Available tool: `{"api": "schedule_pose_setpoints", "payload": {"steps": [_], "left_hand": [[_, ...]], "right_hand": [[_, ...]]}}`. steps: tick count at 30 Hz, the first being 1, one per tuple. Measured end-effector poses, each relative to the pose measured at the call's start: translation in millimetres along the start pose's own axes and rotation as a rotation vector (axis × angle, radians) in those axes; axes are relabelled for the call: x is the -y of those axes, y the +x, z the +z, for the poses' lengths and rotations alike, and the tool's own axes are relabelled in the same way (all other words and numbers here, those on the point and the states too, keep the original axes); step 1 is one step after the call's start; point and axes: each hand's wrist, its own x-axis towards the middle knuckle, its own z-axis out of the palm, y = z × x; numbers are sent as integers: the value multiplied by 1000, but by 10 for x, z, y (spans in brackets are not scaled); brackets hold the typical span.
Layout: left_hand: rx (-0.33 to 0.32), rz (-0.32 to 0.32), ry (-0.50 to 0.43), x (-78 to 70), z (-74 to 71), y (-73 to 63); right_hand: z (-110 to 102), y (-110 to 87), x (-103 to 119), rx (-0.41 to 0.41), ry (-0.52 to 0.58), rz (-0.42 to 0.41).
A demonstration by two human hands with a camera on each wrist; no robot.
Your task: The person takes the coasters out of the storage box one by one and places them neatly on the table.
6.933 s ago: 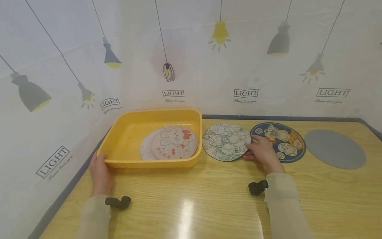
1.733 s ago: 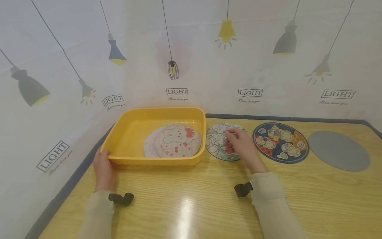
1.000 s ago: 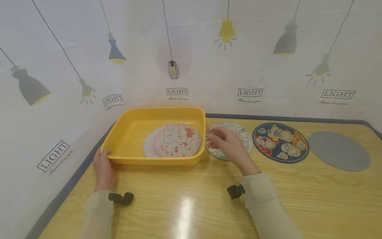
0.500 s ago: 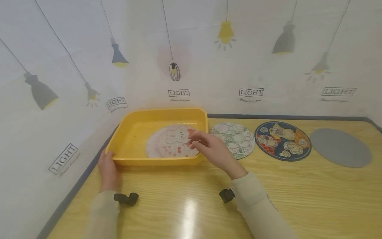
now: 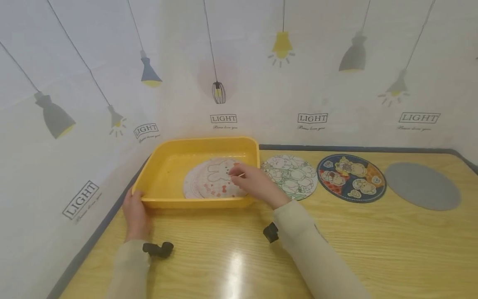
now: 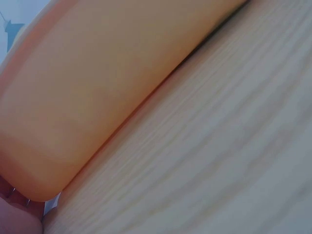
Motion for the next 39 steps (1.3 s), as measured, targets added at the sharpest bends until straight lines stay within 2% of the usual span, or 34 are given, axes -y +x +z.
{"api": "schedule_pose_setpoints", "payload": {"steps": [8,17,22,29,34,39], "left_hand": [[3,-1,-3,-9,16,-10],[-27,-5,-13,45,-15,20],[-17,-6,-16,37,-1,31],[6,-28,-42,0,10,19],[-3,-24,-32,10,3,22],[-12,-5,-14,17,-3,36]], "right_hand": [[-58,151,5,96,104,140],[79,381,-58,97,42,149],[167,448,-34,46,-99,147],[283,486,-17,-13,-464,86],[354,489,-26,-33,-681,86],[390,470,-21,-51,-781,119]]}}
